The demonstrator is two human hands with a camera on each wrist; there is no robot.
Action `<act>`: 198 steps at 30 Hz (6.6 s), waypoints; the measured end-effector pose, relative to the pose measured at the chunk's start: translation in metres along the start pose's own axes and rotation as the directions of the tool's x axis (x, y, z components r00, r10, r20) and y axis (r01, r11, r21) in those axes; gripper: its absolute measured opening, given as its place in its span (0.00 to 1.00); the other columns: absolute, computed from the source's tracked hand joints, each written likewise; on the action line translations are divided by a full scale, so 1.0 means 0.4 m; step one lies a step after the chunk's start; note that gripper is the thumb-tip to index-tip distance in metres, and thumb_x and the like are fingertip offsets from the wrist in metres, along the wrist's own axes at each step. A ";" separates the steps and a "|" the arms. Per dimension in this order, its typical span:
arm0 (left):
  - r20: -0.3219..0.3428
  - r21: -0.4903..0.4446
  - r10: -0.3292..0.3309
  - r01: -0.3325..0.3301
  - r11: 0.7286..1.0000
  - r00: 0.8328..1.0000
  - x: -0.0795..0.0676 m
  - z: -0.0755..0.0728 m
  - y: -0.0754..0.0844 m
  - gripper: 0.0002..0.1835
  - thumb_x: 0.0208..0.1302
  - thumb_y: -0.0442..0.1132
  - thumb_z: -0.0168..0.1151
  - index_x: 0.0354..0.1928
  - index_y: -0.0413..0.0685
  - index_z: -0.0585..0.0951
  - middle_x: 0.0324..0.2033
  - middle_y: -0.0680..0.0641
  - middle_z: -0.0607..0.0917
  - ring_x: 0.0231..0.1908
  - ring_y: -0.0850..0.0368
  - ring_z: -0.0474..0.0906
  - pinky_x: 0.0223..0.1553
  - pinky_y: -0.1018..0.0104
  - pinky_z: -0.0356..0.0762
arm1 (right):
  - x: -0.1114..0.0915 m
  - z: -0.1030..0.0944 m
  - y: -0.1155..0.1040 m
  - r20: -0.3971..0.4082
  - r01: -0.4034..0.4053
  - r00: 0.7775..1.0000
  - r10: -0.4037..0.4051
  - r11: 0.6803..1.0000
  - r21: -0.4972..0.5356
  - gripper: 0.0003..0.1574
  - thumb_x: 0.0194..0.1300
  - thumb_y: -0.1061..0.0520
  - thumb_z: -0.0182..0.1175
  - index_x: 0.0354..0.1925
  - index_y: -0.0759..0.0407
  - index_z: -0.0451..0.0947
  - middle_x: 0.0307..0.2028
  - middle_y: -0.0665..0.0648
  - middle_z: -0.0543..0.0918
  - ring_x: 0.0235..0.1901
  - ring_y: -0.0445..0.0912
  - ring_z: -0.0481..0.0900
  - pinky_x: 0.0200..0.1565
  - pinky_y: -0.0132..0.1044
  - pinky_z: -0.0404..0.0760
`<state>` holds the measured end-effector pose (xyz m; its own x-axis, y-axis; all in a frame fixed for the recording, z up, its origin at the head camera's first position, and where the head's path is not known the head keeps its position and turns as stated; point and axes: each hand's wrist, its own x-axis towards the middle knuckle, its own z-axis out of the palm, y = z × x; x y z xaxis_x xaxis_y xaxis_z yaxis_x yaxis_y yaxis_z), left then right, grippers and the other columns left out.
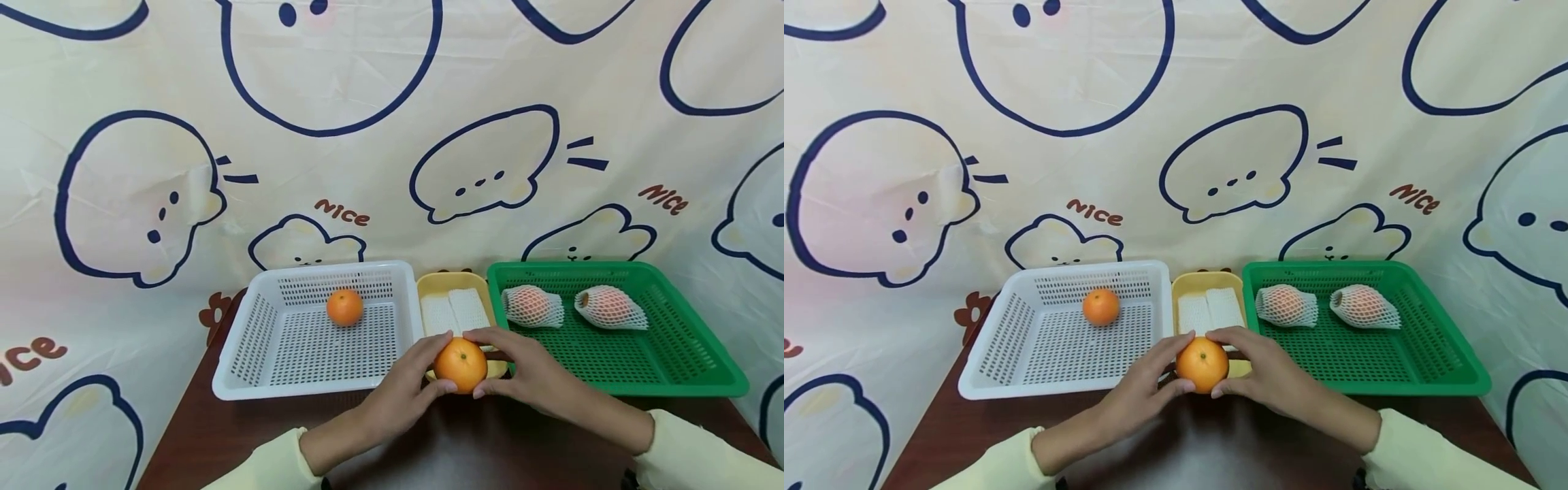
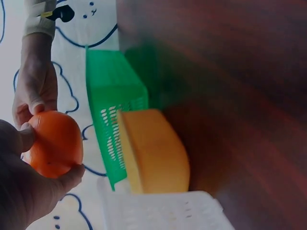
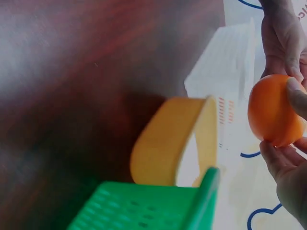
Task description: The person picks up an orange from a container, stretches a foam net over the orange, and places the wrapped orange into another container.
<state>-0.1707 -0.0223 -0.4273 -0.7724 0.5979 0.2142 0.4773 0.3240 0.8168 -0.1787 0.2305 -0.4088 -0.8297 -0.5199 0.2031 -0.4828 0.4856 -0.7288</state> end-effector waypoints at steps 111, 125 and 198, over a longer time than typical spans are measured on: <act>0.080 0.118 -0.151 0.141 0.983 0.985 -0.100 0.165 -0.126 0.39 0.64 0.46 0.73 0.72 0.43 0.68 0.65 0.48 0.77 0.65 0.60 0.73 0.66 0.64 0.75 | 0.453 0.111 0.105 0.114 -0.391 0.817 0.565 0.688 -0.611 0.20 0.68 0.62 0.58 0.19 0.56 0.68 0.21 0.53 0.71 0.22 0.45 0.70 0.23 0.31 0.69; 0.084 0.069 -0.210 0.204 0.976 0.974 -0.095 0.162 -0.125 0.40 0.60 0.49 0.77 0.71 0.49 0.69 0.65 0.51 0.76 0.65 0.60 0.73 0.66 0.63 0.75 | 0.427 0.132 0.145 -0.033 -0.583 0.768 0.640 0.676 -0.452 0.19 0.65 0.65 0.58 0.19 0.55 0.66 0.19 0.52 0.67 0.19 0.44 0.65 0.20 0.33 0.66; -0.393 -0.217 0.123 -0.222 0.951 0.911 0.072 -0.055 0.088 0.18 0.72 0.32 0.60 0.62 0.44 0.82 0.58 0.48 0.87 0.60 0.57 0.83 0.61 0.63 0.80 | 0.010 -0.031 -0.058 -0.048 -0.108 0.990 0.131 0.940 0.324 0.19 0.76 0.55 0.57 0.61 0.60 0.76 0.58 0.63 0.80 0.52 0.45 0.82 0.52 0.32 0.85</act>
<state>-0.1852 -0.0097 -0.3805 -0.8100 0.2963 0.5061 0.5339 0.0158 0.8454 -0.1743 0.2258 -0.3828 -0.8981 -0.4179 0.1371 -0.2730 0.2853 -0.9187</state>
